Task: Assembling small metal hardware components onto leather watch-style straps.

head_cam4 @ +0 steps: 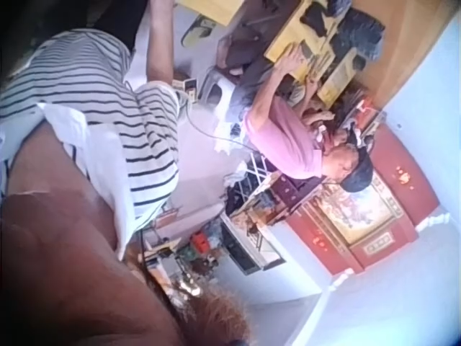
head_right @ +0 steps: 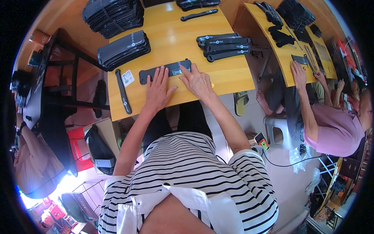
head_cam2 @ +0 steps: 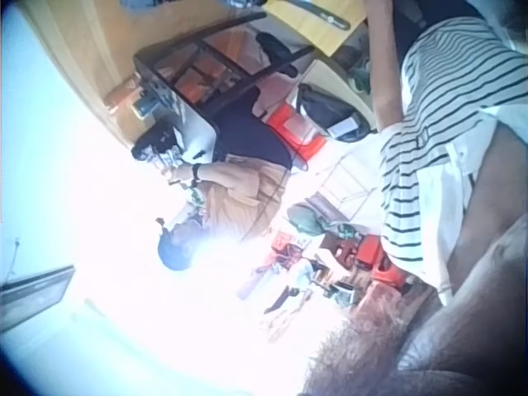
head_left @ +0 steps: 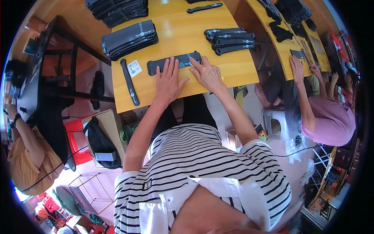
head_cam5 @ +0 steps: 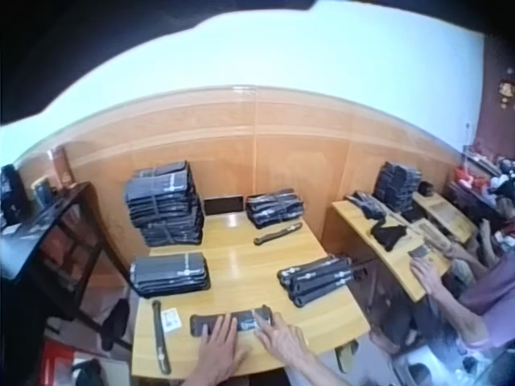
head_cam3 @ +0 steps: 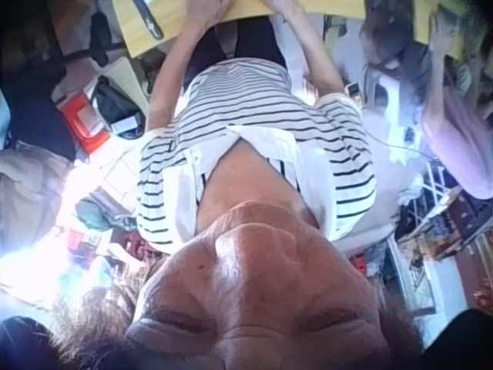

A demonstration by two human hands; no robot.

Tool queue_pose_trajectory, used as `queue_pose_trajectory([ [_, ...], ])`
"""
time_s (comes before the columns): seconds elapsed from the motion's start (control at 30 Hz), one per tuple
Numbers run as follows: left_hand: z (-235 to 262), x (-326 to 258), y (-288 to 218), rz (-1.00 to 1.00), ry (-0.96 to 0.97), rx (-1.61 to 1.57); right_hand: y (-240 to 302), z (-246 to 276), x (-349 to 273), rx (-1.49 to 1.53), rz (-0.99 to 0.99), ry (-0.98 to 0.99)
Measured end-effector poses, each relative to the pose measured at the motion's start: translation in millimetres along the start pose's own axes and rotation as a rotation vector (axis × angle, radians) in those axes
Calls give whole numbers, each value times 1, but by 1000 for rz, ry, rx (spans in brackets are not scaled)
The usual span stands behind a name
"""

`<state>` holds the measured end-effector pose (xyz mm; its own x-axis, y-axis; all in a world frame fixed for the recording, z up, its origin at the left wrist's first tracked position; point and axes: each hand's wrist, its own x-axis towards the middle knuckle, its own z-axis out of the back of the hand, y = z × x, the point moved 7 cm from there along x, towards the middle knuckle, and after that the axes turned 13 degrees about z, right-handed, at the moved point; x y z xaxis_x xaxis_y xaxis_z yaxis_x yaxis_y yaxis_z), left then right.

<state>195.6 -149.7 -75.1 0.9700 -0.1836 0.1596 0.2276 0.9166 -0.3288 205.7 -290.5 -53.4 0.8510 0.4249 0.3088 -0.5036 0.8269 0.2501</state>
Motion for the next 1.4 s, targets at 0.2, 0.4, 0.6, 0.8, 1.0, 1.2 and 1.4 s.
queue_pose_trajectory([
  [0.2, -7, -2, 5, -35, -7, 98, 4, -4, 3, -56, 61, 29],
  [0.4, -5, -2, 7, 0, 16, 108, 5, -10, 6, -55, 91, 66],
  [0.6, 23, -10, 25, 42, 5, -227, 1, 3, -3, 78, 73, 0],
  [0.8, 108, -64, 103, 501, -399, -163, 16, 18, -30, 301, -71, -190],
  [1.0, 79, -88, 154, 879, -79, -179, 76, 3, -39, 383, 54, -196],
  [1.2, 53, -111, 167, 995, 98, -906, 118, -11, -35, 549, 149, -189],
  [1.4, 58, -107, 96, 915, 56, -1532, 152, -33, -28, 1256, -98, -48],
])
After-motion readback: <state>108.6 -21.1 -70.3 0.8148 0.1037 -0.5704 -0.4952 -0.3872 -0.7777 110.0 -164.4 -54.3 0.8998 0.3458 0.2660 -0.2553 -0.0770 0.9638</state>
